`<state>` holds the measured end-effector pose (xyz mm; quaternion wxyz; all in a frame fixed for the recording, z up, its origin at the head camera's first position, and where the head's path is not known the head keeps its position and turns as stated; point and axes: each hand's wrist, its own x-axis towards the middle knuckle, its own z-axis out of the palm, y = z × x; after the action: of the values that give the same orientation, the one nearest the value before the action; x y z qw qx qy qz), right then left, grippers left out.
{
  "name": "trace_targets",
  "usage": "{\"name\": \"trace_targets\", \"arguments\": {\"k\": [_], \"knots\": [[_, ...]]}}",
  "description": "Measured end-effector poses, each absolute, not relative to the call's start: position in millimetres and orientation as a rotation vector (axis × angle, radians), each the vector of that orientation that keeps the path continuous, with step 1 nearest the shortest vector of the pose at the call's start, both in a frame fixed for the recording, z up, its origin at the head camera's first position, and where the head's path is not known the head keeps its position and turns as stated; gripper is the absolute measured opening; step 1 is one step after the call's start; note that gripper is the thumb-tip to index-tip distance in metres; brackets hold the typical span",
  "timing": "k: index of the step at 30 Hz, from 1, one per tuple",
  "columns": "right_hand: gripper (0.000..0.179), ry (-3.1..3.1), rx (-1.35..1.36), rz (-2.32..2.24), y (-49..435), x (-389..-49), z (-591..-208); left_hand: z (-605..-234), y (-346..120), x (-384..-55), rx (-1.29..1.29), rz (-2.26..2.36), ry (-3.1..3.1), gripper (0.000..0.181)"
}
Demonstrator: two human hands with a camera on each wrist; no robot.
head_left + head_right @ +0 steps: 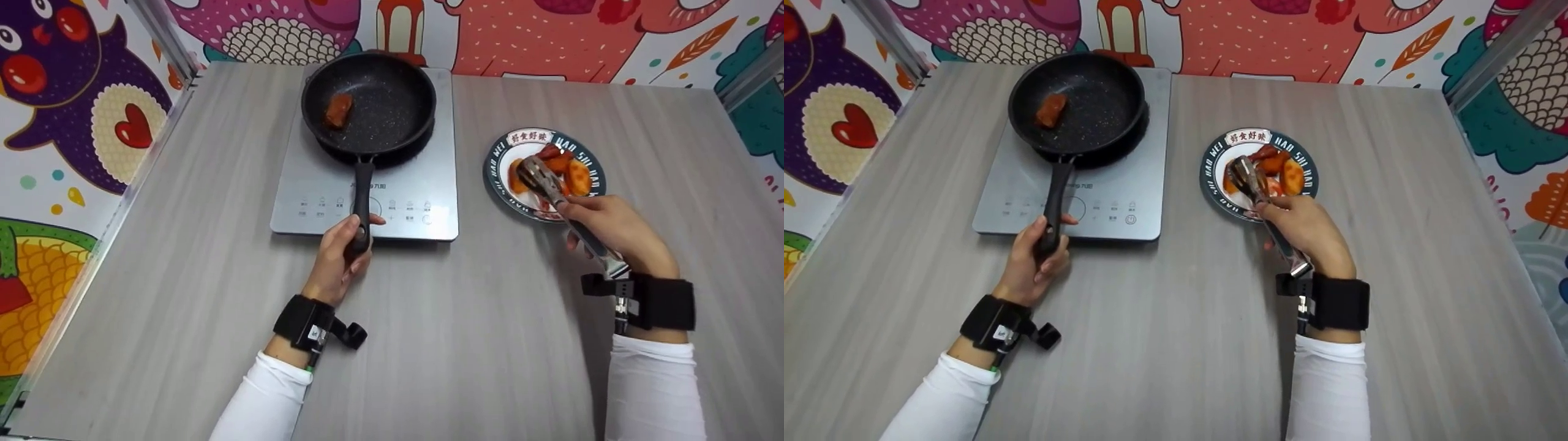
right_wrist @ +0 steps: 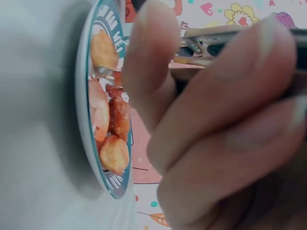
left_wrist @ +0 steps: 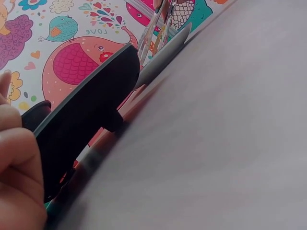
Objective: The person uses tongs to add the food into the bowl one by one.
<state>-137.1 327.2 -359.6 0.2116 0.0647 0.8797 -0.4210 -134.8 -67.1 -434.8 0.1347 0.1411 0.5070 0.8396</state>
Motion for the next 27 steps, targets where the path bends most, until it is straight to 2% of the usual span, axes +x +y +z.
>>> {"name": "trace_targets", "arguments": {"k": [3,12,22,27], "knots": [[0.054,2.475,0.217,-1.183,322.1,-138.1,-362.2,-433.9,-67.1,-135.2,0.407,2.428,1.488,0.044],[0.068,2.645,0.216,-1.032,310.2,-143.3,-365.5,-433.1,-66.3,-133.6,0.407,2.434,1.480,0.043],[0.056,2.848,-0.002,-0.884,302.8,-146.5,-373.9,-435.0,-66.8,-133.4,0.404,2.443,1.453,0.043],[0.056,2.857,-0.017,-0.880,302.7,-146.2,-374.3,-435.6,-65.9,-135.3,0.417,2.449,1.454,0.044]]}}
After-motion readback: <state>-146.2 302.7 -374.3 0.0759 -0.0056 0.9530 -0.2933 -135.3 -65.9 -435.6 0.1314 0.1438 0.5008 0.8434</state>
